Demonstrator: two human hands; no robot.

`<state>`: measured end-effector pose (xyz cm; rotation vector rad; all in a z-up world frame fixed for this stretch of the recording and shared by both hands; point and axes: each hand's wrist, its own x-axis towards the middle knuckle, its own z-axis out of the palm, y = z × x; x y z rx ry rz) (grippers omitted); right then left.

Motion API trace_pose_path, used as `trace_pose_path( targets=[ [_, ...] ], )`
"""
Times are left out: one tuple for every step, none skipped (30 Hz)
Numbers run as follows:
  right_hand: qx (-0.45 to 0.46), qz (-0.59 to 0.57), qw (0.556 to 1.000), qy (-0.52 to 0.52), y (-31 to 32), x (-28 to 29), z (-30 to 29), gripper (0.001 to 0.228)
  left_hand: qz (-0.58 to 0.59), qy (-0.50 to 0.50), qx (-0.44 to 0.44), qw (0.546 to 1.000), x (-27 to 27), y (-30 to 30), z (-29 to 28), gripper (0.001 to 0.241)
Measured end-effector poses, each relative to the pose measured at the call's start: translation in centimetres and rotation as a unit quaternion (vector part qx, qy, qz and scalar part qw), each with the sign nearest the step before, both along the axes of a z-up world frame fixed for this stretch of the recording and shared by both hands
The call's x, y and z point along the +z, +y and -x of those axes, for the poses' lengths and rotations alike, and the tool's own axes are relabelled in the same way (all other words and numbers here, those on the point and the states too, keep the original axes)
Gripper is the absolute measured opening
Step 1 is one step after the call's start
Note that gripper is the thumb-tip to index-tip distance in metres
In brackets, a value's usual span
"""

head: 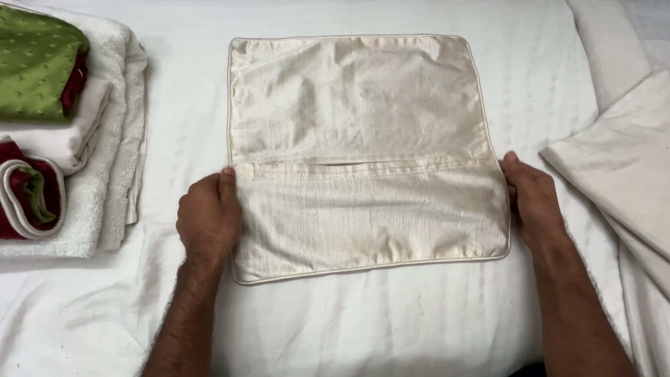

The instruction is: The person folds a white towel, then a red and green towel, and finally a white bath towel on a bed. Each towel is folded into a neat rectangle and placed on a stack to the left.

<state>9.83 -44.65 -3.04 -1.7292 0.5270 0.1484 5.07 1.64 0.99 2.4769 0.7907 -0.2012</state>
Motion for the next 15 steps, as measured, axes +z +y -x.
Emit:
trace_pose_path(
  targets=[
    [-0.011,-0.041,0.999,-0.010,0.8,0.8,-0.1,0.036,0.015,-0.015,0.014,1.000,0.5,-0.2,-0.1,0.059],
    [-0.021,-0.083,0.996,-0.019,1.5,1.5,-0.3,0.035,0.030,-0.029,0.028,0.999,1.0,-0.4,-0.1,0.059],
    [-0.023,-0.081,0.996,-0.018,1.4,1.2,-0.3,0.035,0.032,-0.028,0.026,0.999,1.0,-0.7,-0.2,0.059],
    [-0.014,-0.089,0.996,-0.025,1.3,0.9,-0.4,0.030,0.052,-0.052,0.038,0.997,1.1,-0.9,-0.4,0.052],
    [-0.004,-0.099,0.995,-0.033,1.3,0.6,-0.7,0.026,0.072,-0.078,0.052,0.993,1.3,-1.0,-0.6,0.053],
    [-0.004,-0.098,0.995,-0.034,1.3,0.6,-0.7,0.026,0.073,-0.079,0.052,0.993,1.0,-1.0,-0.5,0.053],
    [-0.007,-0.079,0.996,-0.033,1.4,0.5,-0.7,0.023,0.084,-0.096,0.040,0.991,0.8,-1.0,-0.5,0.046],
    [-0.011,-0.060,0.998,-0.032,1.4,0.3,-0.7,0.020,0.095,-0.112,0.027,0.989,0.5,-0.9,-0.4,0.038],
    [-0.011,-0.061,0.998,-0.033,1.3,0.2,-0.7,0.020,0.094,-0.113,0.027,0.989,0.6,-0.9,-0.3,0.038],
    [-0.020,-0.057,0.998,-0.034,1.1,0.1,-0.7,0.019,0.127,-0.135,0.045,0.982,0.7,-0.9,-0.2,0.035],
    [-0.030,-0.052,0.998,-0.035,0.9,-0.1,-0.6,0.019,0.160,-0.155,0.062,0.973,0.8,-1.0,-0.1,0.033],
    [-0.032,-0.052,0.998,-0.035,0.3,-0.5,-0.5,0.019,0.160,-0.154,0.061,0.973,0.6,-0.8,-0.1,0.033],
    [-0.016,-0.085,0.994,-0.071,-0.2,-0.9,-0.6,0.021,0.188,-0.186,0.056,0.963,0.4,-0.6,-0.1,0.033],
    [0.000,-0.119,0.987,-0.107,-0.8,-1.3,-0.6,0.023,0.216,-0.217,0.051,0.951,0.2,-0.4,-0.1,0.033],
    [0.000,-0.118,0.987,-0.108,-0.8,-1.2,-0.7,0.023,0.216,-0.217,0.051,0.950,0.1,-0.3,-0.2,0.033]
  ],
)
